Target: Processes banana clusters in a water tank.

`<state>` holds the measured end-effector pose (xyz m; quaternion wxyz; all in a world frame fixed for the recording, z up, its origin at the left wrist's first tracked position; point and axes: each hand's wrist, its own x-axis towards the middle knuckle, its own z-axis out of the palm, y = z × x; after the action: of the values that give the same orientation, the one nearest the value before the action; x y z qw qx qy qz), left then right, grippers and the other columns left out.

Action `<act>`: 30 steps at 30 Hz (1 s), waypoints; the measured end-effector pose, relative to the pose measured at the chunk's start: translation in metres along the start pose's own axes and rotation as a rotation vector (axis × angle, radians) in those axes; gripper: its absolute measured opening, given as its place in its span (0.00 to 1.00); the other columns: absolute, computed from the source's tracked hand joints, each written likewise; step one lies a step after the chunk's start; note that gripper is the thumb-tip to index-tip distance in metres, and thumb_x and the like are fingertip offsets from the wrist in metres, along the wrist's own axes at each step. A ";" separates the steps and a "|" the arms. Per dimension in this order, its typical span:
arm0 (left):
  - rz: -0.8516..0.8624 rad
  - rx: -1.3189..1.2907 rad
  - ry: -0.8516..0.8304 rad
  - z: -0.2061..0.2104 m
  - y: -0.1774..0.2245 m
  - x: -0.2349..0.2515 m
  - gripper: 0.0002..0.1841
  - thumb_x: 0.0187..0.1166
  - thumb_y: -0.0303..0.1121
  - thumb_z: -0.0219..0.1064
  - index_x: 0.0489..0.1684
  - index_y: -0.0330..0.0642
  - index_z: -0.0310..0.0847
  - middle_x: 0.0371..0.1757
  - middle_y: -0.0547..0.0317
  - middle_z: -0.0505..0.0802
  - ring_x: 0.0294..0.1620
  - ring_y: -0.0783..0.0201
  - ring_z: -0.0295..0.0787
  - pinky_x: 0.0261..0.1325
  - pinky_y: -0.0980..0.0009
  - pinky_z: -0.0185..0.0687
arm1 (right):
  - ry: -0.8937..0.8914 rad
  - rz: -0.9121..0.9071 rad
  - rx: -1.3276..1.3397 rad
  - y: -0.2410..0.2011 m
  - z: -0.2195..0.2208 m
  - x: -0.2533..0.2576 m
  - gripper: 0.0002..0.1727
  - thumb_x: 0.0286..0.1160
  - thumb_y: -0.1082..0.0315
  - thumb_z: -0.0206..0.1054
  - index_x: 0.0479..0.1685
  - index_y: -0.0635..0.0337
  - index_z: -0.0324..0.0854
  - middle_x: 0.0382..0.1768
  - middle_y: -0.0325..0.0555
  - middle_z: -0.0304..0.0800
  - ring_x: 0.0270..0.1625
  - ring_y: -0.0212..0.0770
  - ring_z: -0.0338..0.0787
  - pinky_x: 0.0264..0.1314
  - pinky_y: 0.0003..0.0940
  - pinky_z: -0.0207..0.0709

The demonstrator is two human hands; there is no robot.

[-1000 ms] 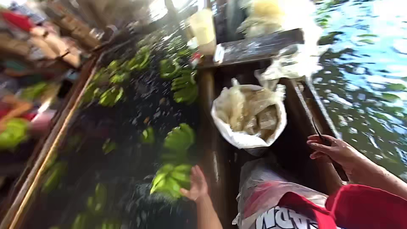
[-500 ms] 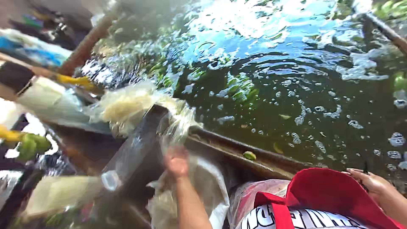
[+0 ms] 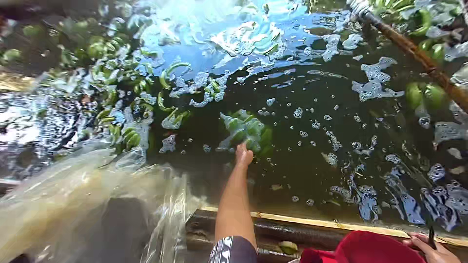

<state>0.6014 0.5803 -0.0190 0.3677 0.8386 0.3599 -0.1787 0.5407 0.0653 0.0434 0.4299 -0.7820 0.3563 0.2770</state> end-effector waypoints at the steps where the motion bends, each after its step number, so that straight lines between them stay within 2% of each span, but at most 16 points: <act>1: -0.022 0.028 0.004 0.003 0.001 0.015 0.28 0.79 0.25 0.64 0.81 0.32 0.71 0.83 0.31 0.74 0.84 0.35 0.69 0.84 0.41 0.65 | 0.017 0.012 0.037 -0.002 0.002 0.001 0.13 0.92 0.74 0.49 0.65 0.72 0.70 0.28 0.31 0.81 0.21 0.17 0.80 0.28 0.14 0.78; 4: -0.091 0.134 -0.015 0.013 -0.002 0.044 0.30 0.73 0.25 0.71 0.79 0.31 0.72 0.80 0.28 0.75 0.82 0.30 0.69 0.80 0.36 0.67 | 0.045 0.042 0.072 -0.007 0.006 0.000 0.14 0.92 0.74 0.47 0.66 0.73 0.68 0.29 0.29 0.82 0.21 0.15 0.80 0.29 0.12 0.77; 7: -0.157 0.207 -0.057 0.027 -0.008 0.055 0.34 0.70 0.24 0.73 0.80 0.34 0.69 0.80 0.29 0.74 0.83 0.30 0.68 0.76 0.32 0.69 | 0.084 0.064 0.096 -0.009 0.011 0.000 0.12 0.92 0.74 0.47 0.62 0.71 0.68 0.26 0.27 0.82 0.20 0.16 0.81 0.27 0.12 0.78; 9: -0.193 0.293 -0.105 0.037 -0.008 0.055 0.35 0.71 0.26 0.74 0.82 0.35 0.69 0.82 0.29 0.72 0.84 0.30 0.66 0.74 0.33 0.72 | 0.093 0.077 0.108 -0.004 0.011 0.004 0.11 0.92 0.73 0.47 0.61 0.69 0.69 0.26 0.26 0.82 0.19 0.16 0.81 0.27 0.13 0.79; 13: -0.235 0.436 -0.229 0.054 -0.004 0.048 0.28 0.75 0.32 0.72 0.76 0.33 0.76 0.83 0.29 0.73 0.82 0.32 0.71 0.74 0.36 0.73 | 0.119 0.099 0.126 0.000 0.011 0.009 0.10 0.92 0.73 0.49 0.62 0.68 0.69 0.25 0.27 0.83 0.18 0.18 0.82 0.25 0.14 0.79; 15: -0.210 0.470 -0.288 0.060 -0.004 0.041 0.29 0.76 0.32 0.71 0.78 0.32 0.74 0.83 0.30 0.72 0.83 0.33 0.69 0.77 0.37 0.71 | 0.126 0.102 0.112 -0.001 0.012 0.008 0.11 0.92 0.73 0.49 0.62 0.68 0.69 0.24 0.26 0.84 0.19 0.17 0.82 0.25 0.13 0.79; 17: -0.183 0.473 -0.354 0.065 -0.007 0.031 0.28 0.77 0.32 0.69 0.76 0.29 0.74 0.79 0.30 0.78 0.80 0.35 0.74 0.77 0.38 0.72 | 0.126 0.108 0.104 0.002 0.012 0.010 0.11 0.93 0.73 0.48 0.63 0.68 0.69 0.24 0.26 0.83 0.18 0.17 0.82 0.25 0.13 0.79; 19: -0.135 0.431 -0.414 0.072 -0.014 0.021 0.29 0.81 0.34 0.65 0.82 0.31 0.69 0.78 0.31 0.79 0.80 0.36 0.75 0.79 0.39 0.70 | 0.127 0.106 0.122 0.006 0.010 0.013 0.11 0.93 0.72 0.48 0.62 0.67 0.69 0.24 0.27 0.82 0.18 0.18 0.82 0.24 0.14 0.79; 23: 0.027 0.317 -0.412 0.088 -0.024 0.003 0.33 0.89 0.46 0.59 0.88 0.35 0.61 0.80 0.32 0.78 0.81 0.36 0.74 0.82 0.39 0.67 | 0.127 0.096 0.130 0.010 0.009 0.017 0.12 0.92 0.72 0.49 0.64 0.69 0.68 0.26 0.30 0.83 0.18 0.19 0.82 0.23 0.15 0.79; 26: 0.075 0.315 -0.422 0.090 -0.003 -0.001 0.34 0.90 0.52 0.57 0.86 0.34 0.63 0.73 0.30 0.84 0.76 0.35 0.80 0.77 0.38 0.72 | 0.143 0.094 0.125 0.013 0.010 0.018 0.12 0.92 0.72 0.50 0.65 0.69 0.69 0.25 0.30 0.83 0.17 0.19 0.82 0.22 0.15 0.78; 30: 0.085 0.189 -0.434 0.076 0.037 0.020 0.34 0.91 0.50 0.56 0.85 0.29 0.61 0.71 0.25 0.84 0.73 0.31 0.81 0.75 0.35 0.73 | 0.142 0.085 0.092 0.017 0.008 0.019 0.16 0.93 0.71 0.49 0.70 0.71 0.67 0.29 0.33 0.83 0.18 0.19 0.81 0.22 0.15 0.77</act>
<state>0.6391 0.5154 -0.0629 0.3633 0.8258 0.2184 -0.3720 0.5376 0.0594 0.0171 0.4268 -0.7632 0.4311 0.2225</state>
